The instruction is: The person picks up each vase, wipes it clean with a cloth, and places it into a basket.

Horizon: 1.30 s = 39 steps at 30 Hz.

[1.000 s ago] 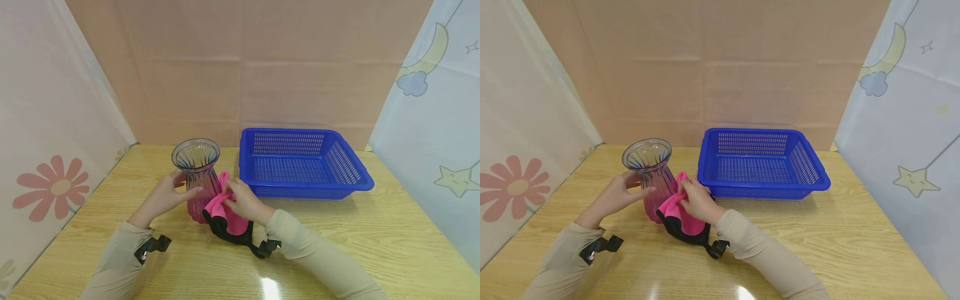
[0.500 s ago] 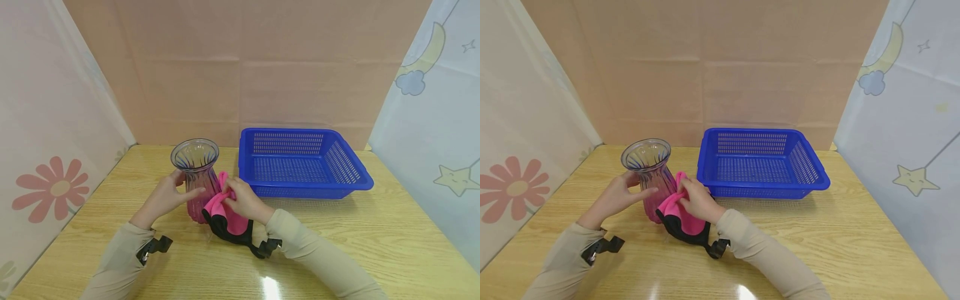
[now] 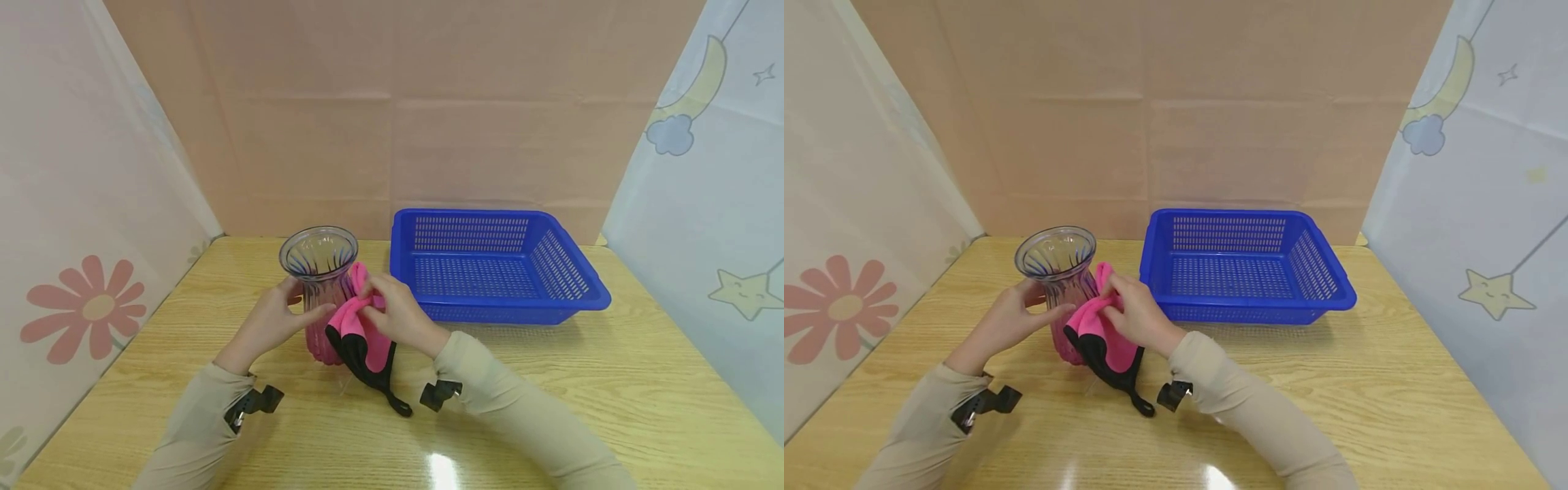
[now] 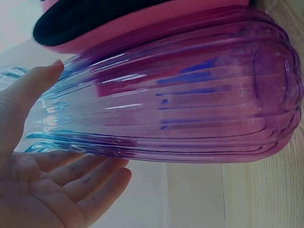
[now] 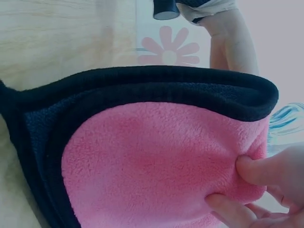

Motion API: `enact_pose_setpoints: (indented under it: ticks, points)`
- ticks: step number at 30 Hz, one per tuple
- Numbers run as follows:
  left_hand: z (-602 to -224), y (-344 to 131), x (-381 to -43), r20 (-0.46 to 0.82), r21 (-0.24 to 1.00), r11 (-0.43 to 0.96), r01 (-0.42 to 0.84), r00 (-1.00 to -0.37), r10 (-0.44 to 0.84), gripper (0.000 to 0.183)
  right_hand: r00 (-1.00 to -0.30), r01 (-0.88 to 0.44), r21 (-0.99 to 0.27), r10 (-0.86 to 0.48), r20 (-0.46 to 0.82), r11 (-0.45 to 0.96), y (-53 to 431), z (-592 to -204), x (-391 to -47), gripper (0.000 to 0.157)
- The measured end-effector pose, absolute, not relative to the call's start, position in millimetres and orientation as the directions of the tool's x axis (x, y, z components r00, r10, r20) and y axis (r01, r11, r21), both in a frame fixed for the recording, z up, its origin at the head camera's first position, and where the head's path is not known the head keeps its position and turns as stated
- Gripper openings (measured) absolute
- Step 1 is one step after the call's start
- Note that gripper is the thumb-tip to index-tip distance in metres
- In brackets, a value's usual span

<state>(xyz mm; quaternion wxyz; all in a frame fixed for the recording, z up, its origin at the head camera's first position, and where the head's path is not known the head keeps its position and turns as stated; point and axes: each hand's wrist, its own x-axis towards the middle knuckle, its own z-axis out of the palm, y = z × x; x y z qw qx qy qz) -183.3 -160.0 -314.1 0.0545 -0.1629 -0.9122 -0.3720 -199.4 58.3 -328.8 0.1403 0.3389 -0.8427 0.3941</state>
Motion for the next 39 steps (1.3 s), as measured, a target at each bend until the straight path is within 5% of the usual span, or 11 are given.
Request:
enact_pose_setpoints:
  ticks: [11, 23, 39]
  points:
    - [-313.9, -160.8, -184.1, 0.229, 0.682, 0.651, 0.334, -0.942, 0.244, 0.057, -0.693, -0.721, -0.582, -0.414, 0.590, 0.378, 55.8, -310.4, -200.4, 0.013]
    - [-315.2, -160.3, -184.5, 0.251, 0.677, 0.651, 0.345, -0.939, 0.236, 0.052, -0.768, -0.631, -0.735, -0.332, 0.548, 0.246, 59.2, -297.3, -199.3, 0.012]
    - [-318.8, -165.6, -190.6, 0.292, 0.711, 0.570, 0.412, -0.910, 0.294, 0.060, -0.794, -0.596, -0.790, -0.257, 0.551, 0.147, 63.6, -291.5, -198.7, 0.015]
